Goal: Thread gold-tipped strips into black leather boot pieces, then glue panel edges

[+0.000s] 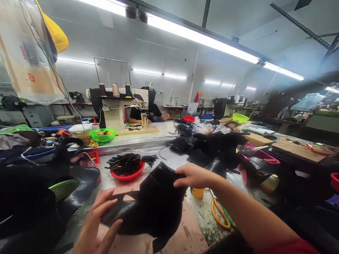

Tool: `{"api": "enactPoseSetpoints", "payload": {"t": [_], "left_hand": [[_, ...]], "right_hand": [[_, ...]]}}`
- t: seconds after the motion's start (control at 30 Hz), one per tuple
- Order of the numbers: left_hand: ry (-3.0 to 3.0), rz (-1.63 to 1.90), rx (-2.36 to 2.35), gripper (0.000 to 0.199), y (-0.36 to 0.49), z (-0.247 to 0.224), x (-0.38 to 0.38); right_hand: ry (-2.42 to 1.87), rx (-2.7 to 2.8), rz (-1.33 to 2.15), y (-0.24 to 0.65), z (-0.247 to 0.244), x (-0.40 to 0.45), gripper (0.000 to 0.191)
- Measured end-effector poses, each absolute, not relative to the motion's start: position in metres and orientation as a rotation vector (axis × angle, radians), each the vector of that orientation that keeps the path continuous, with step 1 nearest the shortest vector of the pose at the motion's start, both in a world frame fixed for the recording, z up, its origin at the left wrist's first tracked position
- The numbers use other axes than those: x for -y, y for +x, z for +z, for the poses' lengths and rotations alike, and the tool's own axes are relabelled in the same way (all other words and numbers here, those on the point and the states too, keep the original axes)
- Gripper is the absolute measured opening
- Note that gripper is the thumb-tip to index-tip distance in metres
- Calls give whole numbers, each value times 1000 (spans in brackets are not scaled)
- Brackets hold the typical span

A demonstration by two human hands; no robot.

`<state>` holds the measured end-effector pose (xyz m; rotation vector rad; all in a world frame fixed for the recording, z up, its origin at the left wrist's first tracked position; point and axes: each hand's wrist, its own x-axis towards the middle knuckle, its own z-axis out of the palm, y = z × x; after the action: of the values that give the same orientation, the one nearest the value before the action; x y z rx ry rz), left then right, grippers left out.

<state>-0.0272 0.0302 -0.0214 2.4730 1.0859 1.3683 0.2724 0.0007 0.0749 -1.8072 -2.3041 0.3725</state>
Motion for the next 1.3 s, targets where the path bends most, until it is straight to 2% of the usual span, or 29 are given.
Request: {"api": "enactPoseSetpoints", "payload": {"t": [0.07,0.17,0.23,0.33,0.37,0.43,0.57,0.67,0.73,0.8,0.9,1.03,1.23,1.3], "left_hand": [[2672,1380,-1079,34,-22,-17,-28],[3086,1294,-711,45,1,-4,-19],[3156,1203,-397,45,18,3,-14],[2985,1047,-575,55,26,9,-12],[2917,982,-669,57,24,10,-11],[2804,901,-784,52,18,12,-7],[2678,897,-830,33,15,27,5],[2735,648,-887,19,25,41,13],[2813,450,-941,6,31,44,16],[2880,388,-969,15,33,42,16],[2946,451,-916,19,31,38,15],[3007,632,-796,21,27,42,15],[2938,944,-757,27,26,59,21],[2914,1001,-776,25,26,61,22]], "right_hand": [[-1747,2449,289,264,75,-8,25],[-1490,2715,122,230,61,-3,19],[-1351,2760,120,212,50,7,12],[-1347,2533,128,214,40,19,6],[-1368,2387,105,220,36,21,18],[-1413,2105,134,232,27,25,38],[-1402,2015,501,228,-2,35,21],[-1330,1897,489,206,-13,45,28],[-1319,1856,491,196,-10,49,26],[-1351,1868,561,193,-3,50,21],[-1395,1897,642,195,5,50,24],[-1323,1873,557,193,5,53,20],[-1134,1879,-41,181,-3,59,15],[-1121,1906,-100,183,-1,61,15]]}}
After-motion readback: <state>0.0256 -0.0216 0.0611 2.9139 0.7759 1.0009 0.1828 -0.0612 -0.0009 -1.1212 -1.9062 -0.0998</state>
